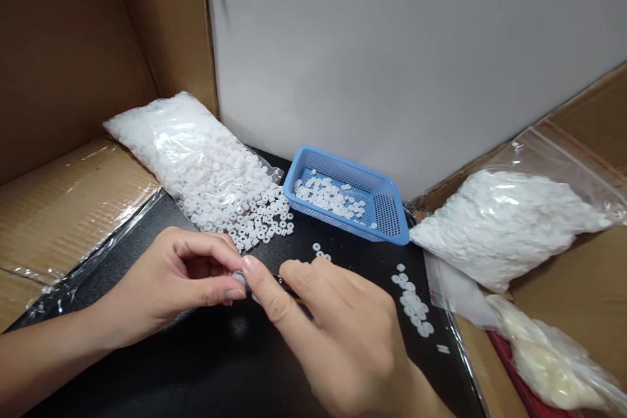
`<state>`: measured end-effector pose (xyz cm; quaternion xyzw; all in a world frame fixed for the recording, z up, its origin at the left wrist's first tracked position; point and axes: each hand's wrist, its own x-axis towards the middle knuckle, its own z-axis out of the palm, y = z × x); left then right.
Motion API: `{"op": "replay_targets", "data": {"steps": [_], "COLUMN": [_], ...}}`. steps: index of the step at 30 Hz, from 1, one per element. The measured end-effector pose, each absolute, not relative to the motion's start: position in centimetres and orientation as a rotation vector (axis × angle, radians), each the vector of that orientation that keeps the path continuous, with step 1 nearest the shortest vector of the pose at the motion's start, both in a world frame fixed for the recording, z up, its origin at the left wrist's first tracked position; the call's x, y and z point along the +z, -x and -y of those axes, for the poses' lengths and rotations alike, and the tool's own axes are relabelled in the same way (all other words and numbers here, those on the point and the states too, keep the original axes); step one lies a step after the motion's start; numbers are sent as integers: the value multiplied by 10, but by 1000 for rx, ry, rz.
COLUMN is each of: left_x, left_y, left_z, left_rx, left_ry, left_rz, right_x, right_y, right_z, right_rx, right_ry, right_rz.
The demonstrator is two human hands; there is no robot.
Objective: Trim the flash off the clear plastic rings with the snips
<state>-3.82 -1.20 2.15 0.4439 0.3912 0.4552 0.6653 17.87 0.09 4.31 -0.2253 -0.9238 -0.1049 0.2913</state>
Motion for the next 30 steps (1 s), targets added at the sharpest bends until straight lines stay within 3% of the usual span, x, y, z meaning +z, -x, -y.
{"op": "replay_targets", "data": {"steps": [3, 9, 15, 24, 30], "left_x": [23, 28, 26, 8, -2], "left_y": [39, 40, 40, 31, 26], "left_z": [12, 12, 12, 14, 13], "left_rx": [1065, 1129, 1151, 1135, 1067], "left_ry": [-1109, -1236, -1131, -1043, -877], "left_rz": [-911, -927, -898, -897, -779], "right_x": [42, 36, 41, 21, 15], "right_y": [-178, -175, -179, -152, -155], "right_z": [0, 3, 0, -6, -13], "right_rx": [-242, 224, 444, 1289, 1337], "right_ry": [661, 825, 835, 1040, 936], "right_rz": [2453, 2134, 2068, 1590, 1546]}}
